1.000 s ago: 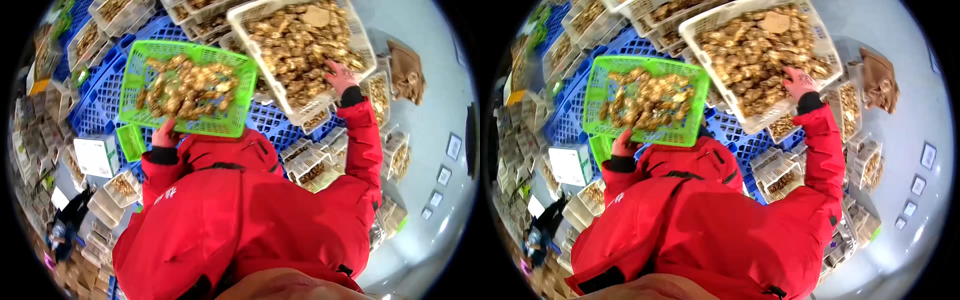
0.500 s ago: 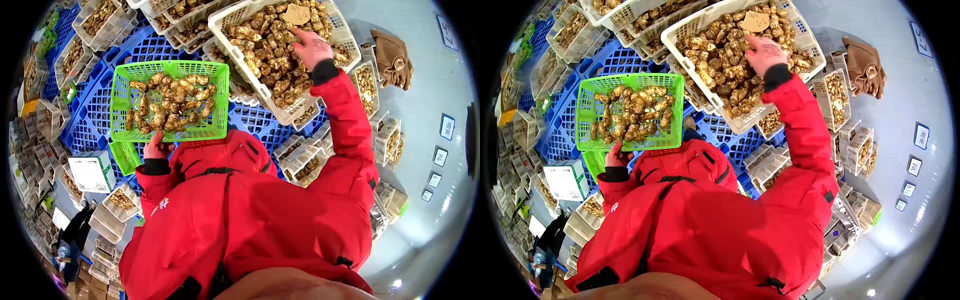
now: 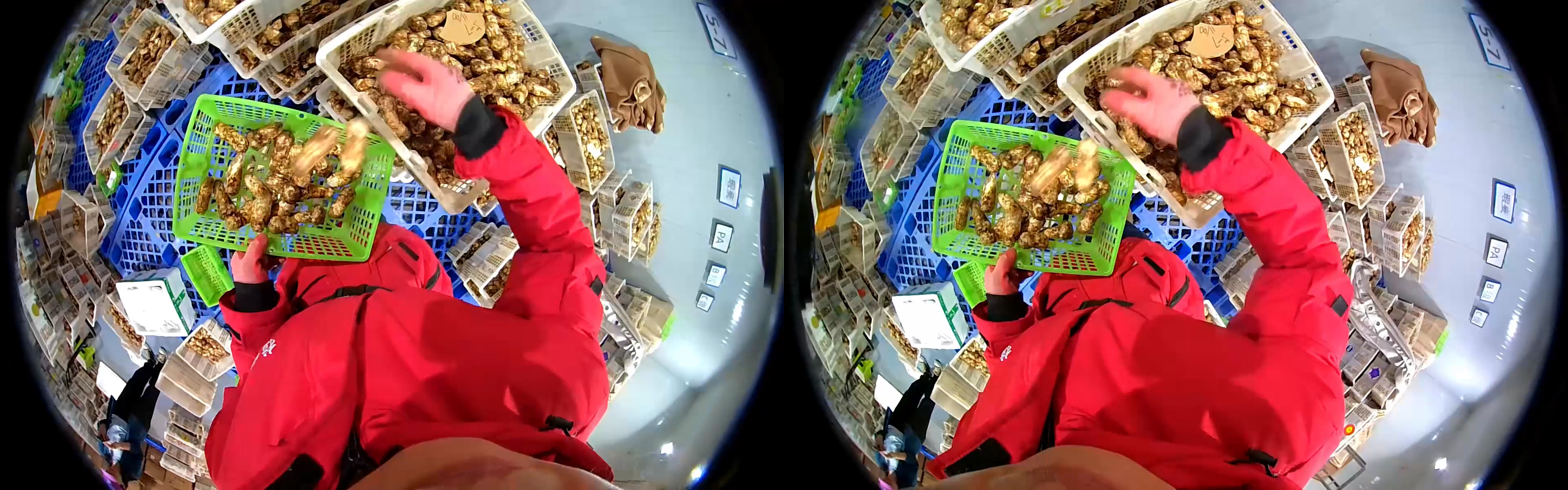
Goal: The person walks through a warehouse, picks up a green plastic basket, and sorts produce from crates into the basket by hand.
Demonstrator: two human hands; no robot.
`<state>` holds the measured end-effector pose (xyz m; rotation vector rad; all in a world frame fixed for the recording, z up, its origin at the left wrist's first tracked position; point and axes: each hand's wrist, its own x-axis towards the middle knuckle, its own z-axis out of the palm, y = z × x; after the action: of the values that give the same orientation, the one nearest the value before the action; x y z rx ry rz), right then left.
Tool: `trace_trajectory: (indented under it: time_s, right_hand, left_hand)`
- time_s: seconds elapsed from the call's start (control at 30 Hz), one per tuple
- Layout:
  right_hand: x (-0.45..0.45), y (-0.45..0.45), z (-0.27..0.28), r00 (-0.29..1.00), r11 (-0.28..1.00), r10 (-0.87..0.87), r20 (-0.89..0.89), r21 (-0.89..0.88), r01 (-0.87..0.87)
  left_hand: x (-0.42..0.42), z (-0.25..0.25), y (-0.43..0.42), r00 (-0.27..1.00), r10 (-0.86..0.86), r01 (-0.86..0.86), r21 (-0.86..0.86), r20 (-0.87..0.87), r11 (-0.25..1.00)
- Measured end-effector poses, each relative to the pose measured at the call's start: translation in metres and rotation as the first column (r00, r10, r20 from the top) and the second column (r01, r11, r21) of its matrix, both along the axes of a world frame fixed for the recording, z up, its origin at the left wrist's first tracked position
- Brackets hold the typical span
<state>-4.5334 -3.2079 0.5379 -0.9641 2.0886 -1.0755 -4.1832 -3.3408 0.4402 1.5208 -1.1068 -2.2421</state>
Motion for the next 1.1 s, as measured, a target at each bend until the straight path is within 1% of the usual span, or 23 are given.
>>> trace_trajectory:
  time_s: [0.03,0.07,0.13,0.2,0.27,0.33,0.37,0.4,0.43,0.47,0.5,0.53,0.6,0.67,0.7,0.73,0.8,0.87,0.9,0.93,1.0,1.07,1.1]
  right_hand:
    - [-0.025,0.004,-0.019,0.929,0.994,-0.022,-0.369,0.091,0.060]
    - [-0.053,0.010,-0.043,0.727,0.977,-0.002,-0.687,0.154,0.148]
    - [-0.088,0.020,-0.074,0.702,0.803,0.124,-0.701,0.487,0.344]
    - [-0.091,0.017,-0.080,0.654,0.675,0.262,-0.710,0.619,0.402]
    - [-0.097,0.022,-0.085,0.687,0.685,0.156,-0.710,0.579,0.442]
    - [-0.108,0.034,-0.104,0.682,0.821,0.023,-0.731,0.403,0.405]
    - [-0.091,0.031,-0.081,0.725,0.853,-0.086,-0.684,0.326,0.408]
    - [-0.085,0.030,-0.071,0.794,0.881,-0.153,-0.588,0.283,0.379]
    - [-0.078,0.030,-0.088,0.823,0.948,-0.239,-0.516,0.061,0.314]
    - [-0.045,0.022,-0.048,0.868,0.966,-0.189,-0.460,0.073,0.249]
    - [-0.017,0.017,-0.020,0.990,0.992,-0.122,-0.067,0.036,0.124]
    - [-0.003,0.015,-0.026,0.978,0.995,0.013,-0.209,-0.098,-0.034]
    - [0.000,0.020,-0.003,0.938,0.983,0.076,-0.337,-0.135,-0.128]
    - [-0.049,0.044,0.001,0.904,0.999,-0.033,-0.427,-0.004,0.034]
    - [-0.086,0.063,-0.006,0.829,0.971,0.007,-0.559,0.201,0.127]
    - [-0.121,0.090,-0.022,0.744,0.892,0.081,-0.664,0.381,0.243]
    - [-0.165,0.143,-0.065,0.764,0.718,0.211,-0.610,0.627,0.302]
    - [-0.161,0.162,-0.070,0.704,0.712,0.296,-0.645,0.641,0.287]
    - [-0.162,0.169,-0.077,0.644,0.752,0.308,-0.701,0.593,0.286]
    - [-0.167,0.173,-0.084,0.652,0.737,0.292,-0.699,0.599,0.312]
    - [-0.163,0.171,-0.074,0.648,0.795,0.261,-0.716,0.540,0.276]
    - [-0.153,0.165,-0.060,0.677,0.753,0.068,-0.733,0.483,0.447]
    - [-0.147,0.162,-0.057,0.605,0.823,0.004,-0.796,0.346,0.450]
  left_hand:
    - [0.000,-0.001,0.000,1.000,-0.020,0.020,-0.008,0.007,1.000]
    - [0.001,-0.004,-0.001,0.999,-0.038,0.038,-0.015,0.012,0.999]
    - [0.012,-0.023,-0.004,0.997,-0.075,0.075,0.002,0.001,0.997]
    - [0.011,-0.025,-0.005,0.993,-0.106,0.107,0.021,-0.046,0.994]
    - [0.006,-0.018,-0.001,0.998,-0.059,0.060,0.043,-0.020,0.997]
    - [0.007,-0.020,-0.001,0.999,-0.027,0.028,0.025,-0.029,0.999]
    - [0.008,-0.020,-0.004,0.998,-0.055,0.057,0.043,-0.035,0.997]
    - [0.007,-0.022,-0.005,0.996,-0.078,0.080,0.062,-0.042,0.995]
    - [0.008,-0.023,-0.004,0.994,-0.095,0.099,0.082,-0.047,0.992]
    - [0.006,-0.022,-0.003,0.996,-0.069,0.074,0.097,-0.057,0.993]
    - [0.004,-0.019,-0.003,0.997,-0.048,0.055,0.111,-0.063,0.992]
    - [0.001,-0.015,-0.002,0.997,-0.027,0.036,0.124,-0.074,0.992]
    - [-0.003,-0.010,0.001,1.000,0.002,-0.001,0.100,-0.009,0.995]
    - [0.000,-0.015,-0.002,1.000,-0.026,0.027,0.077,-0.010,0.997]
    - [0.002,-0.016,-0.003,1.000,-0.013,0.014,0.095,-0.014,0.995]
    - [0.007,-0.021,-0.004,1.000,-0.027,0.027,0.087,0.000,0.996]
    - [0.015,-0.034,-0.005,0.998,-0.055,0.052,0.072,0.029,0.996]
    - [0.011,-0.026,-0.002,0.999,-0.035,0.035,0.076,0.002,0.996]
    - [0.008,-0.024,0.000,1.000,-0.024,0.025,0.077,-0.013,0.997]
    - [0.008,-0.027,0.001,1.000,-0.011,0.013,0.100,-0.023,0.995]
    - [0.009,-0.030,-0.002,0.999,0.011,-0.005,0.141,-0.041,0.990]
    - [0.011,-0.031,-0.002,0.998,-0.003,0.010,0.131,-0.055,0.991]
    - [0.012,-0.032,-0.003,0.999,-0.005,0.010,0.132,-0.038,0.991]
